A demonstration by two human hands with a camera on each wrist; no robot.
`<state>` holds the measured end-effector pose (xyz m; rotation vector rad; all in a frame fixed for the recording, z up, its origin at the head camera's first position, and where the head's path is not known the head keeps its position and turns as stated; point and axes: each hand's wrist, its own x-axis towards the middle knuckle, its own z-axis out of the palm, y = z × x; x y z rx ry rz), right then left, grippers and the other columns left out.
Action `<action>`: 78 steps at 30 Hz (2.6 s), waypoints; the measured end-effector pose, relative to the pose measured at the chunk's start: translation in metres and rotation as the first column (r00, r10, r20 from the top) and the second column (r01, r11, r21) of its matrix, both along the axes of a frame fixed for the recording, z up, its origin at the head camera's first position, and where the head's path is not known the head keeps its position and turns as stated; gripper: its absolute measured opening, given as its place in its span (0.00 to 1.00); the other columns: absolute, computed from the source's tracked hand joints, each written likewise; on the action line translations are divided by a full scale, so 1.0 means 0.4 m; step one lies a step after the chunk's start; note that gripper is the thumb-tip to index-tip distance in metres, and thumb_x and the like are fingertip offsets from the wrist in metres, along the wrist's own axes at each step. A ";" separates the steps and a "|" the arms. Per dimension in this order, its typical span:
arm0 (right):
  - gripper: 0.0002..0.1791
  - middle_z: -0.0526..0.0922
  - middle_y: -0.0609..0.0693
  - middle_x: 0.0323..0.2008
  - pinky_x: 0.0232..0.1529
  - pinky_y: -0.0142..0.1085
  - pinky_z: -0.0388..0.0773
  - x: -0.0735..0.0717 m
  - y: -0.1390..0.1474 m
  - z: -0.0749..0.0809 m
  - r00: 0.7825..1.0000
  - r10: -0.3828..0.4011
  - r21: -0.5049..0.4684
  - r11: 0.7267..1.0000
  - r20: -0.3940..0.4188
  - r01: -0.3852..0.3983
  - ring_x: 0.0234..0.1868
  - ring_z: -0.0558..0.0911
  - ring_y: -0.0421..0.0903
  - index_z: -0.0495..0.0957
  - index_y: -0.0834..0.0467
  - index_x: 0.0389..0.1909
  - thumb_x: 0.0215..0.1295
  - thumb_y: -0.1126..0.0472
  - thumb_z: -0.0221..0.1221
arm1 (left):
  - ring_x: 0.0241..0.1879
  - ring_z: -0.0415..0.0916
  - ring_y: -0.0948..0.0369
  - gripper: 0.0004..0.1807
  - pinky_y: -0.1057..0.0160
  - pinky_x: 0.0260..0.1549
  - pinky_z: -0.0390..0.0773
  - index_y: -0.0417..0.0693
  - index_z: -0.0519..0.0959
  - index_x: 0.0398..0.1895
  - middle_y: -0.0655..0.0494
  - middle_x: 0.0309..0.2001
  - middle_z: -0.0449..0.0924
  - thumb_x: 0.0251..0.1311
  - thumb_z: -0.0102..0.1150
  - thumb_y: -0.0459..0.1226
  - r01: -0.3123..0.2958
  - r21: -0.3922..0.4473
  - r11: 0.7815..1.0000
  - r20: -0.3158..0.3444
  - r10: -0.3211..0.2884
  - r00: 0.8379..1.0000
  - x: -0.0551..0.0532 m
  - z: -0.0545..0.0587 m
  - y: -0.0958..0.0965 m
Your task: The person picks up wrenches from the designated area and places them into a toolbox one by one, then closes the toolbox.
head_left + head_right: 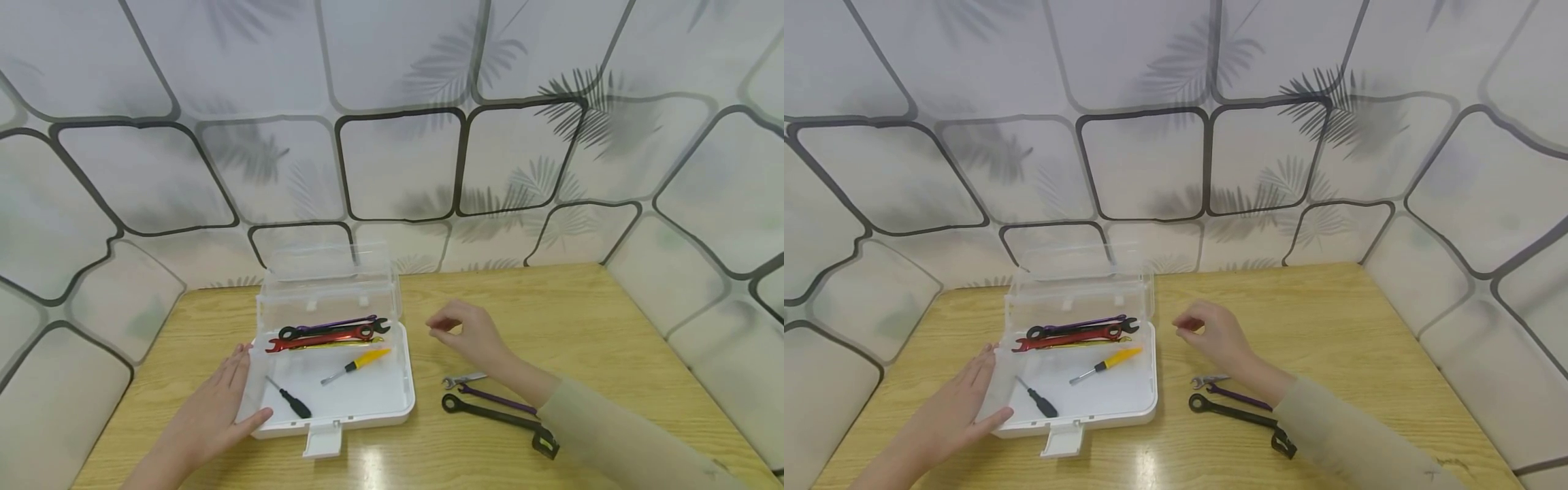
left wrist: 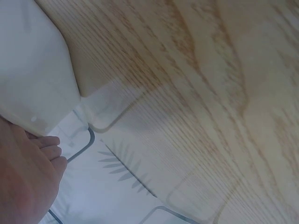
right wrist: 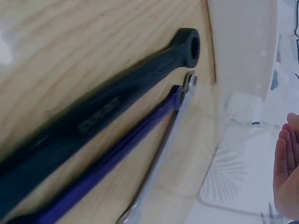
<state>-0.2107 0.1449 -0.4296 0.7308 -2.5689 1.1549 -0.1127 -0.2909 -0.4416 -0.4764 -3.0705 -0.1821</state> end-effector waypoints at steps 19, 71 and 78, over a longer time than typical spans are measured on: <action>0.07 0.91 0.47 0.36 0.41 0.30 0.88 0.032 0.135 -0.094 0.996 0.000 -0.025 1.000 0.084 0.002 0.35 0.86 0.36 0.90 0.60 0.39 0.61 0.72 0.73 | 0.79 0.58 0.33 0.59 0.34 0.75 0.67 0.22 0.58 0.78 0.28 0.82 0.55 0.67 0.60 0.66 -0.008 -0.007 1.000 0.018 0.008 1.000 0.005 -0.001 0.000; 0.08 0.83 0.46 0.33 0.35 0.27 0.81 0.023 0.233 -0.165 0.938 0.154 0.130 0.971 0.310 -0.202 0.33 0.76 0.29 0.86 0.53 0.34 0.59 0.70 0.69 | 0.80 0.57 0.34 0.58 0.33 0.74 0.68 0.22 0.58 0.78 0.29 0.82 0.54 0.67 0.60 0.65 -0.007 -0.003 1.000 0.005 0.007 1.000 0.002 0.007 0.002; 0.09 0.79 0.40 0.30 0.31 0.27 0.78 0.025 0.232 -0.153 0.932 0.148 0.132 0.971 0.332 -0.202 0.30 0.73 0.31 0.83 0.52 0.32 0.58 0.69 0.70 | 0.80 0.57 0.33 0.58 0.34 0.76 0.67 0.21 0.58 0.78 0.28 0.82 0.54 0.67 0.60 0.65 -0.006 -0.019 1.000 0.016 0.006 1.000 0.000 0.008 0.005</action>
